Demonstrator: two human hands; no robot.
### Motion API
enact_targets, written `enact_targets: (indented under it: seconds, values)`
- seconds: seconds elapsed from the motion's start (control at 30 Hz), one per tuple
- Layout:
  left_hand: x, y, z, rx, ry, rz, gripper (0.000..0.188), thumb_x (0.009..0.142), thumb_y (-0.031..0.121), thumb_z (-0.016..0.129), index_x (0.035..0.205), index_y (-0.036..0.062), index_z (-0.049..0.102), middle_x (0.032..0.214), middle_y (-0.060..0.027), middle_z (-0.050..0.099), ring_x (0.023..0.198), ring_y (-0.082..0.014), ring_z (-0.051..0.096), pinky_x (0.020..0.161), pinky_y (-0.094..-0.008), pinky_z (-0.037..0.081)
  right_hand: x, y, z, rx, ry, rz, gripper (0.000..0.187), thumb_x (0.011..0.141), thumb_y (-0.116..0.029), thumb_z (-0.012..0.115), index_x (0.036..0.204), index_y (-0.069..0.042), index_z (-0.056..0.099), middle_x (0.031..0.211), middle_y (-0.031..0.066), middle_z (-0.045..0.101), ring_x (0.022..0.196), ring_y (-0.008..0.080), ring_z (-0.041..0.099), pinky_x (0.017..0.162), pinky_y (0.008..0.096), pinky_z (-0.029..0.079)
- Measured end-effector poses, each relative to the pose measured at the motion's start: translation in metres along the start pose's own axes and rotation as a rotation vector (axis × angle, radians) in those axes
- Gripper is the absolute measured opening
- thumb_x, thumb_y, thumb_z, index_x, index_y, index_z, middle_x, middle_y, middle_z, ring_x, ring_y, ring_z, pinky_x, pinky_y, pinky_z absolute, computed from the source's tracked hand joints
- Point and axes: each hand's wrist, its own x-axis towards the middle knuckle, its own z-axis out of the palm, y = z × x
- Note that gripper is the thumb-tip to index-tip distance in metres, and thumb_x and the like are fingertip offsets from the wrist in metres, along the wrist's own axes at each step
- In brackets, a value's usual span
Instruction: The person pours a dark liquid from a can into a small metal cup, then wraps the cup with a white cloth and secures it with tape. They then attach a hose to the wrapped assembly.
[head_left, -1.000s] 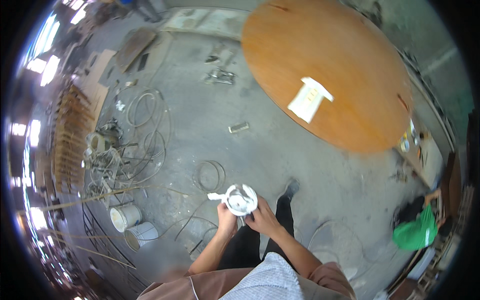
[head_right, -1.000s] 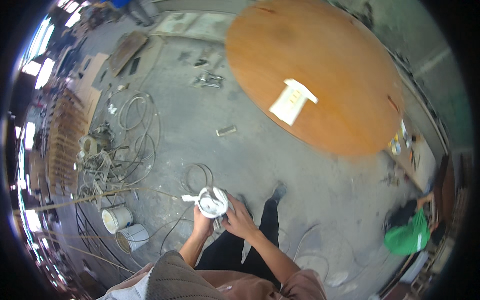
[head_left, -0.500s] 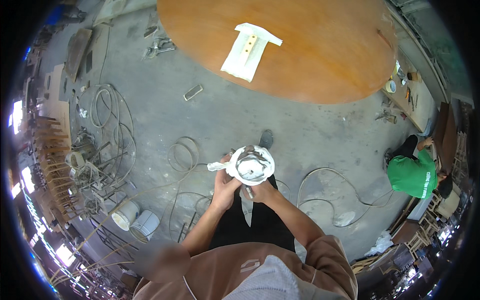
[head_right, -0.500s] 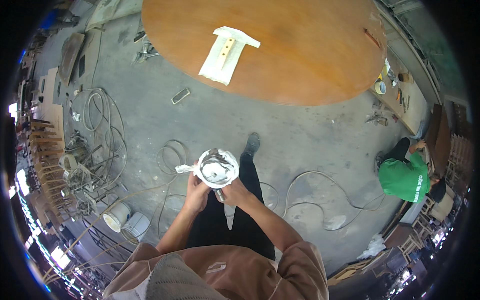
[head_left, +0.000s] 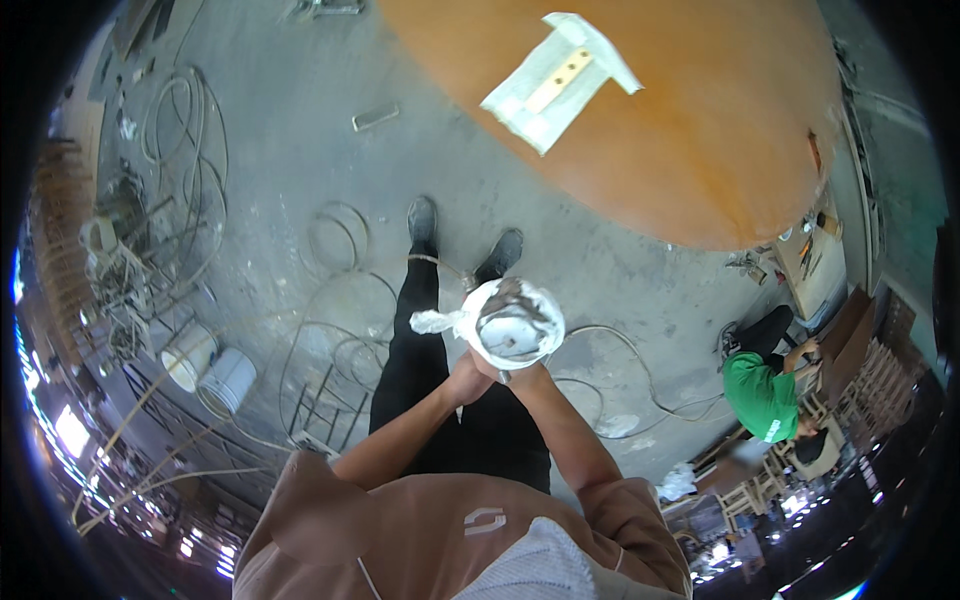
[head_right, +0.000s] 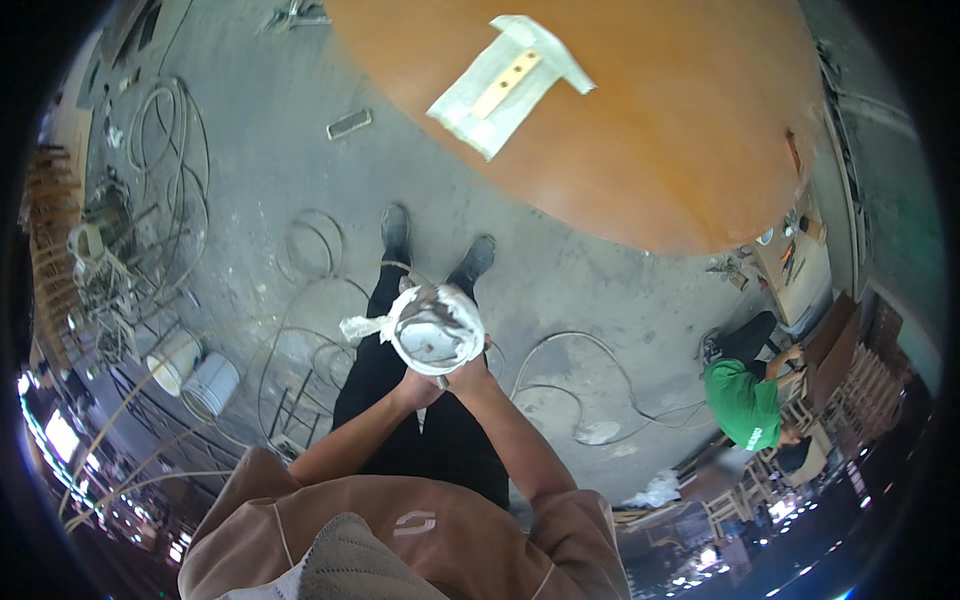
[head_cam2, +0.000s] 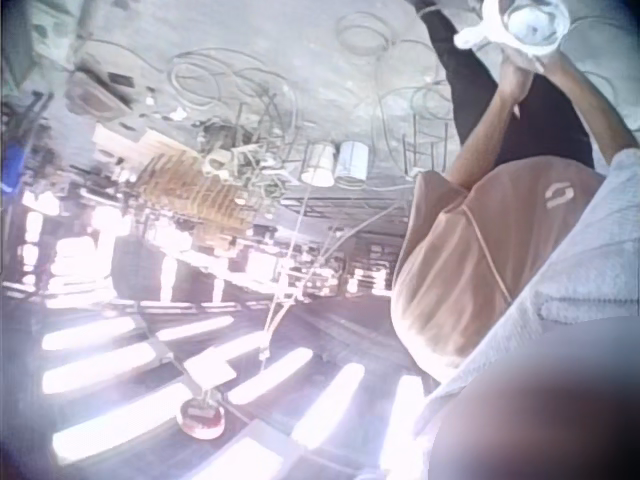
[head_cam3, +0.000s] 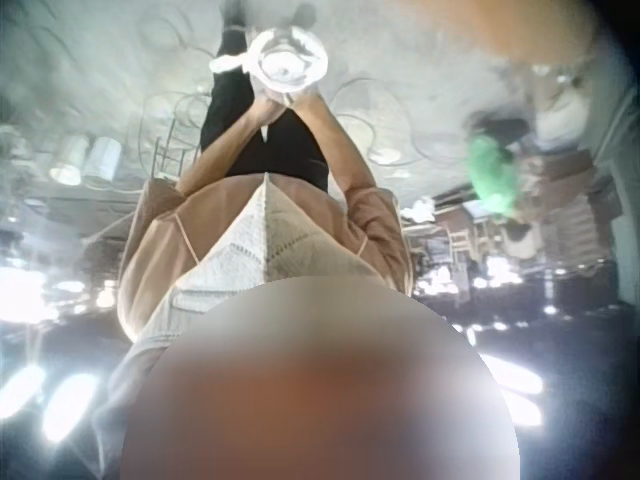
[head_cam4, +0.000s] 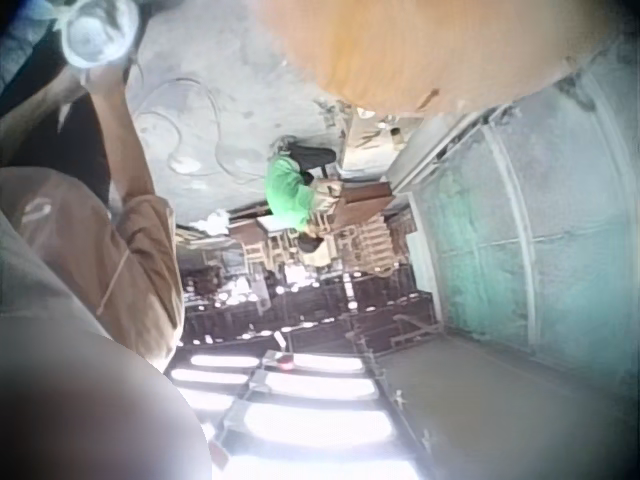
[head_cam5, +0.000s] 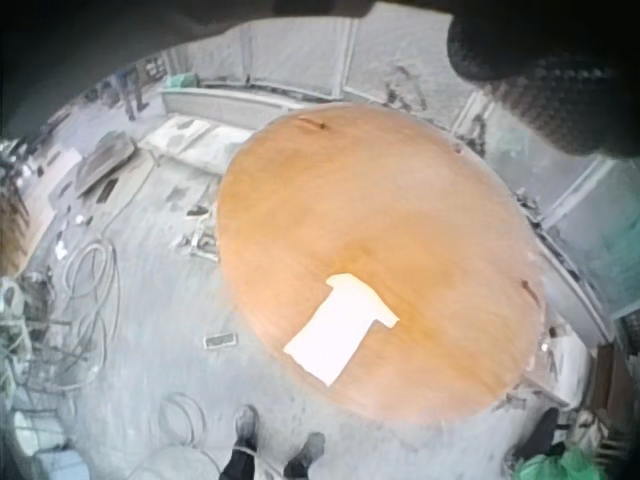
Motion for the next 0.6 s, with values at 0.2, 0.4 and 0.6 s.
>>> enact_targets:
  seconds: [0.2,0.4,0.6]
  values:
    - [0.004,0.022,-0.038,0.512,-0.162,0.165,0.028,0.103,0.003,0.058,0.131,0.0021,0.063,0.121,-0.0057,0.069,0.112,-0.0161,0.064,0.100,-0.0327,0.050,0.047,-0.024,0.024,0.205,0.174,0.140,0.028,0.091,-0.001,0.076,0.117,0.007,0.067,0.117,0.0163,0.073,0.108,0.0249,0.070,0.093,0.0385,0.055]
    - [0.005,0.057,-0.054,0.697,-0.251,0.264,0.026,0.102,-0.002,0.058,0.127,-0.0034,0.064,0.109,-0.0080,0.072,0.100,-0.0149,0.067,0.092,-0.0316,0.054,0.077,-0.034,0.041,0.006,0.241,0.155,0.008,0.094,-0.002,0.071,0.093,0.005,0.071,0.082,0.0112,0.071,0.073,0.0216,0.067,0.068,0.0335,0.054]
    - [-0.004,0.069,-0.054,0.201,-0.130,0.159,0.027,0.108,0.005,0.055,0.132,-0.0033,0.063,0.120,-0.0068,0.071,0.112,-0.0137,0.064,0.100,-0.0304,0.052,0.082,-0.038,0.056,0.003,0.245,0.174,0.007,0.094,-0.001,0.070,0.092,0.006,0.071,0.081,0.0117,0.072,0.071,0.0210,0.069,0.065,0.0332,0.054]
